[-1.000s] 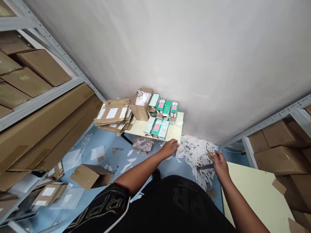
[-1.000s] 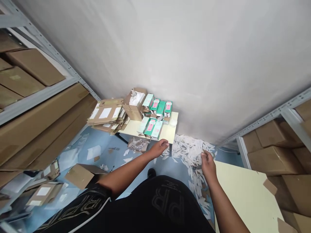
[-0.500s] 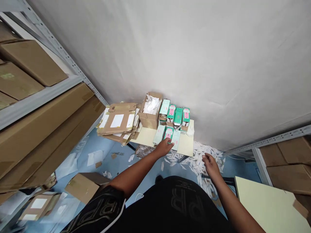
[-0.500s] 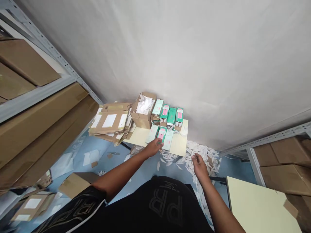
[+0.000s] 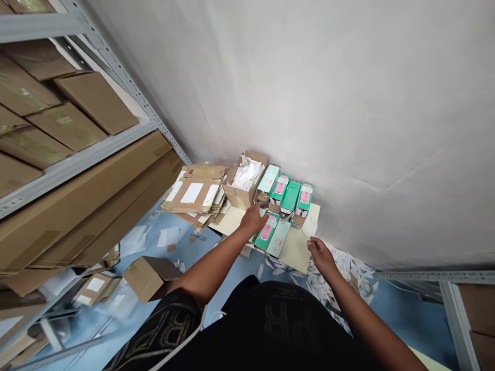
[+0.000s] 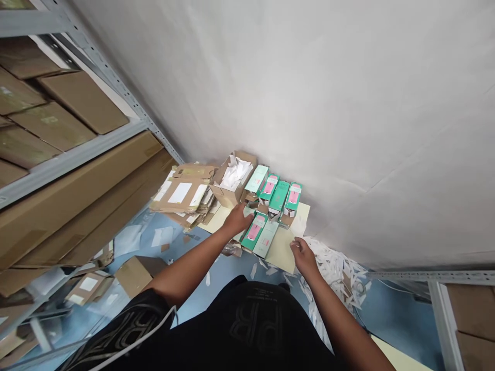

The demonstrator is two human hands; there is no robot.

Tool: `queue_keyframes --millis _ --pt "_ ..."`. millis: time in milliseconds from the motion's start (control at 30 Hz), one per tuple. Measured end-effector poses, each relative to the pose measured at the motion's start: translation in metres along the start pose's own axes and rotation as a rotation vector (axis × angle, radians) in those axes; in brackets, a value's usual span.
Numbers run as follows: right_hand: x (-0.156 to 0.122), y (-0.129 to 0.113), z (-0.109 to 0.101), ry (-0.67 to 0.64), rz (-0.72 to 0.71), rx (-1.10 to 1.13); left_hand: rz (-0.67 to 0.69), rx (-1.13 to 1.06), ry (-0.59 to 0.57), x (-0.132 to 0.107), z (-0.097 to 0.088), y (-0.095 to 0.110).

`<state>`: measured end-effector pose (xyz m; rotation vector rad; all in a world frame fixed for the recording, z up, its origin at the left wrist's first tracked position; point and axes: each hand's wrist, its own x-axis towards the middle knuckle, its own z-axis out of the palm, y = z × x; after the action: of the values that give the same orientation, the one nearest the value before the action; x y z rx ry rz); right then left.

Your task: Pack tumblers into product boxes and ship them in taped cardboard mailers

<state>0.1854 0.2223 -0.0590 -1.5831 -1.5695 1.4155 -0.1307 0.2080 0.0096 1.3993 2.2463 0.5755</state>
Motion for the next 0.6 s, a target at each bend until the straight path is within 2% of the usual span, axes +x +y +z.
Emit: queue_keyframes --millis 67,200,400,500,600 --pt "0.01 -0.001 -0.001 -0.033 -0.01 -0.005 0.012 0.074 0.025 0.026 -0.004 0.012" --pt "0.017 0.002 -0.004 -0.045 0.0 -0.012 -0.039 0.206 -0.021 0.084 -0.007 0.034" --pt "0.0 0.02 -0.002 0.064 0.105 0.021 -0.151 0.309 -0.088 0.164 0.0 0.048" --pt "-0.014 0.023 0.007 0.139 0.169 0.032 -0.111 0.335 -0.125 0.181 0.007 0.048" --pt "-0.026 0.016 0.022 0.206 0.22 0.062 -0.045 0.31 -0.153 0.181 0.009 0.044"
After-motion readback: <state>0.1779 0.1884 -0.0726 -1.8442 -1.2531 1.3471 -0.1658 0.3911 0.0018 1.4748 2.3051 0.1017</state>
